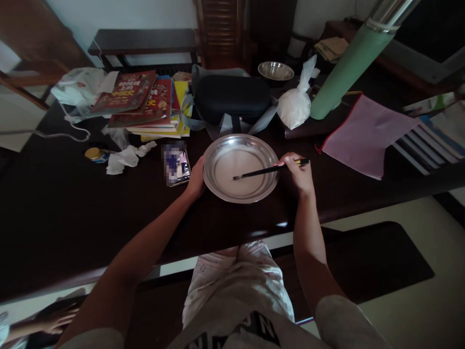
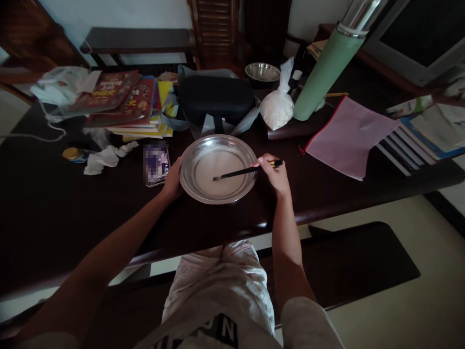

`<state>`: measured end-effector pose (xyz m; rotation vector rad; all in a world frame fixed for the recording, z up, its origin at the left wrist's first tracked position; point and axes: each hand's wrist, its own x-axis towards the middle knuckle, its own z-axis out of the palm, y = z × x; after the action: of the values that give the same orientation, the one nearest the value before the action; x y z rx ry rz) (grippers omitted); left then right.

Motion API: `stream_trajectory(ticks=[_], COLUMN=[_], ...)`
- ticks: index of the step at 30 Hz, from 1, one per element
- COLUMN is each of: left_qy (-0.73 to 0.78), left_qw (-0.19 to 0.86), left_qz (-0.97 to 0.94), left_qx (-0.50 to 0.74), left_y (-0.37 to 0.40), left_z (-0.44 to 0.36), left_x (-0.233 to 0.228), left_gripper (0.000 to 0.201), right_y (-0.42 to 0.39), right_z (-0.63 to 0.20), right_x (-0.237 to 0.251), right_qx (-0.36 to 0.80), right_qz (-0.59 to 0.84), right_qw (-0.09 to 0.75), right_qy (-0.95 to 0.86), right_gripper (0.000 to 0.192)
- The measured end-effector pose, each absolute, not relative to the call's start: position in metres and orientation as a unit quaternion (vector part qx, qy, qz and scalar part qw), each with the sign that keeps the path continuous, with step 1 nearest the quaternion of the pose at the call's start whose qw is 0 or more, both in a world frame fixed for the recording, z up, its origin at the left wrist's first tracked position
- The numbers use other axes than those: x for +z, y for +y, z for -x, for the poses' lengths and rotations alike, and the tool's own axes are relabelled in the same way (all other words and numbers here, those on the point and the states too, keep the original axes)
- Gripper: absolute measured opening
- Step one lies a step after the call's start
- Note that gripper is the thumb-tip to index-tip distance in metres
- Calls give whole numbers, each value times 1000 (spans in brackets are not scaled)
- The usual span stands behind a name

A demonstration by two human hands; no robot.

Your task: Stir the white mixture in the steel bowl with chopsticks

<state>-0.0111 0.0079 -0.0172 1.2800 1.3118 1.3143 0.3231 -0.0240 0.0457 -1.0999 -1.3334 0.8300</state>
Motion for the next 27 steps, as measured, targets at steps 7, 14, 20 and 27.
stream_trajectory(ticks=[7,14,20,27], left_qy=[528,516,522,519], left_qw=[449,492,462,470], left_qz=[-500,-439,-469,-468], left_qx=[519,547,542,539], left_y=[7,6,3,6], left_z=[12,3,5,7], left_x=[-16,-12,-6,-13], left_gripper=[51,44,39,43], right_y=[-24,-24,-23,-23], right_z=[-326,-321,-325,-322], right_x=[47,47,46,47], right_qx=[315,348,330,339], right_qz=[484,477,496,481], right_qw=[622,567,594,584], right_qy=[-529,-575,-541,-559], right_gripper=[56,54,60,55])
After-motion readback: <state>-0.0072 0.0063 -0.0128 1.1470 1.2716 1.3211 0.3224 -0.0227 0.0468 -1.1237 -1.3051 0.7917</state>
